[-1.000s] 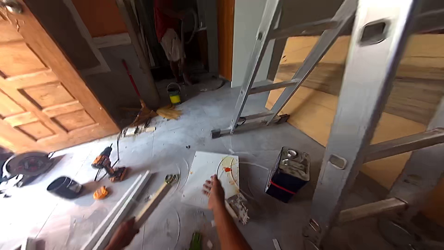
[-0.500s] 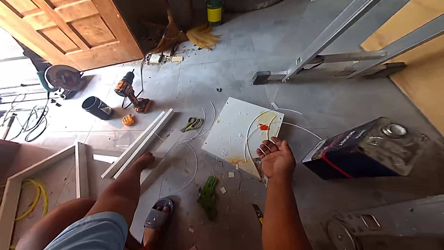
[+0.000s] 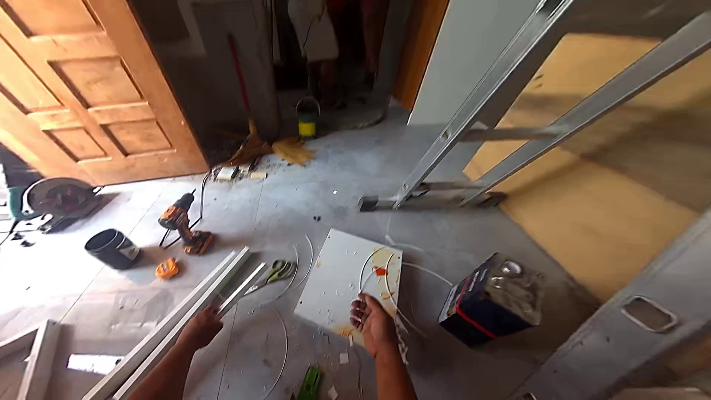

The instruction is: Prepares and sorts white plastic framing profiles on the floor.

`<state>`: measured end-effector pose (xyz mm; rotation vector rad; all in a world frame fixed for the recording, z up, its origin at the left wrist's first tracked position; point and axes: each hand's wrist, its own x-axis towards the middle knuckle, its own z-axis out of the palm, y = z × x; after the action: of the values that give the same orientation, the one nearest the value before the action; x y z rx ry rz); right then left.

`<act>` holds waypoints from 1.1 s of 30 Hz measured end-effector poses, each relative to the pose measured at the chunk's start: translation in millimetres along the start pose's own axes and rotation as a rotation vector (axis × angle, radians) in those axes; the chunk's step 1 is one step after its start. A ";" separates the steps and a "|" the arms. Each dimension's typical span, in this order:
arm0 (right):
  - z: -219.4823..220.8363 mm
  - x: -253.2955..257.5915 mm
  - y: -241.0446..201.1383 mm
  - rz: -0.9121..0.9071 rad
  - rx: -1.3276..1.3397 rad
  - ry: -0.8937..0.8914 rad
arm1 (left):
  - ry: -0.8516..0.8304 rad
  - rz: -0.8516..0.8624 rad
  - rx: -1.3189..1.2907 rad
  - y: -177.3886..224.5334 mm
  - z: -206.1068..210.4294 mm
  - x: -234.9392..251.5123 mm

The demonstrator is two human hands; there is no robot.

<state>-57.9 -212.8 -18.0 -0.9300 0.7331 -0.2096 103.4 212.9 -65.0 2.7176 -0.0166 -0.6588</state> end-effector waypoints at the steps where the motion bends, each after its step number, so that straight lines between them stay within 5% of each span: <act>1: -0.6 -2.1 0.5 0.008 0.000 -0.001 | -0.001 -0.013 0.032 -3.4 -0.5 1.1; 13: -30.8 -18.6 14.7 0.022 0.013 0.045 | -0.005 -0.128 0.230 -57.9 5.4 27.8; 28: -24.0 -30.9 31.8 0.043 -0.170 0.024 | 0.154 -0.368 0.075 -69.6 4.2 -23.0; 33: -26.8 -27.4 31.0 0.052 -0.186 0.033 | 0.126 -0.167 0.054 -67.6 -2.8 -19.2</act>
<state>-100.1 -199.1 -39.5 -1.0848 0.8165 -0.1123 82.8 279.2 -76.6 2.8287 0.2289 -0.5379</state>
